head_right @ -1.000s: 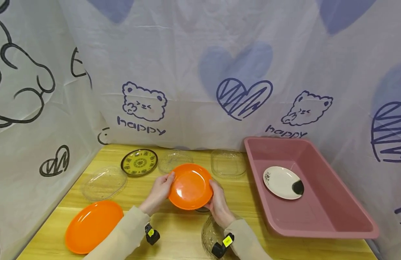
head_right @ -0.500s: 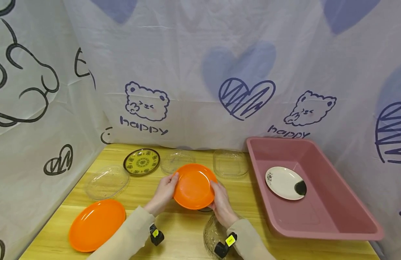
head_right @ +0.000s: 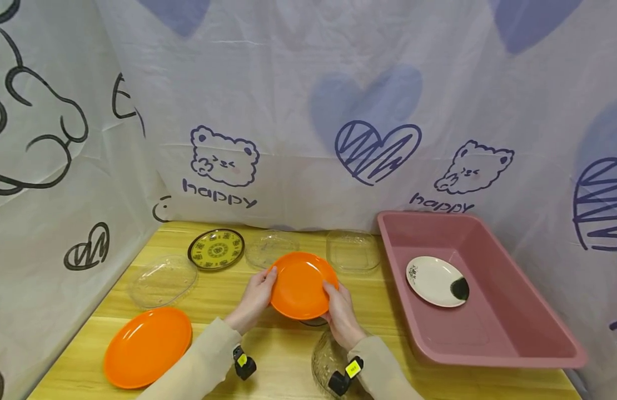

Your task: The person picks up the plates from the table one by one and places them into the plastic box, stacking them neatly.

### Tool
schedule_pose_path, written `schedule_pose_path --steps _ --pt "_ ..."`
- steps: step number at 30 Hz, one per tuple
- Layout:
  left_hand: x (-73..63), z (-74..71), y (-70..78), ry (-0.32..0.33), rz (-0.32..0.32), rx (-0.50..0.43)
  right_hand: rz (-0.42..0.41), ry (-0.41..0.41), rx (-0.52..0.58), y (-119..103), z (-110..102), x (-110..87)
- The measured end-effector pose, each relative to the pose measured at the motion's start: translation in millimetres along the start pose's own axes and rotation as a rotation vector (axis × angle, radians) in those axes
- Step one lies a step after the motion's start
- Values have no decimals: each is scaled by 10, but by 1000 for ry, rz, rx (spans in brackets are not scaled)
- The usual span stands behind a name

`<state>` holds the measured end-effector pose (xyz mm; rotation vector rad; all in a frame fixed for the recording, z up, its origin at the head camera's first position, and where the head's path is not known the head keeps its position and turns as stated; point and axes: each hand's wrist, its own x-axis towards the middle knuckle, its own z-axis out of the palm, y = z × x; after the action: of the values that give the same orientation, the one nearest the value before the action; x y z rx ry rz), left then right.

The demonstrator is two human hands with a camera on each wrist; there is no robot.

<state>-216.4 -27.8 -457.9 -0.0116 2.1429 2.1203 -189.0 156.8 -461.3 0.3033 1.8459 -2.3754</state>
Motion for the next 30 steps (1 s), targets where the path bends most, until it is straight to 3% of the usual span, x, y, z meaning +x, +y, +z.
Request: schedule_pose_path --steps 18,30 --pt "-63 65 -22 -104 -57 -100 -23 23 6 19 -74 -15" --pt "-41 51 10 -60 -53 -44 -19 44 20 -56 -119 1"
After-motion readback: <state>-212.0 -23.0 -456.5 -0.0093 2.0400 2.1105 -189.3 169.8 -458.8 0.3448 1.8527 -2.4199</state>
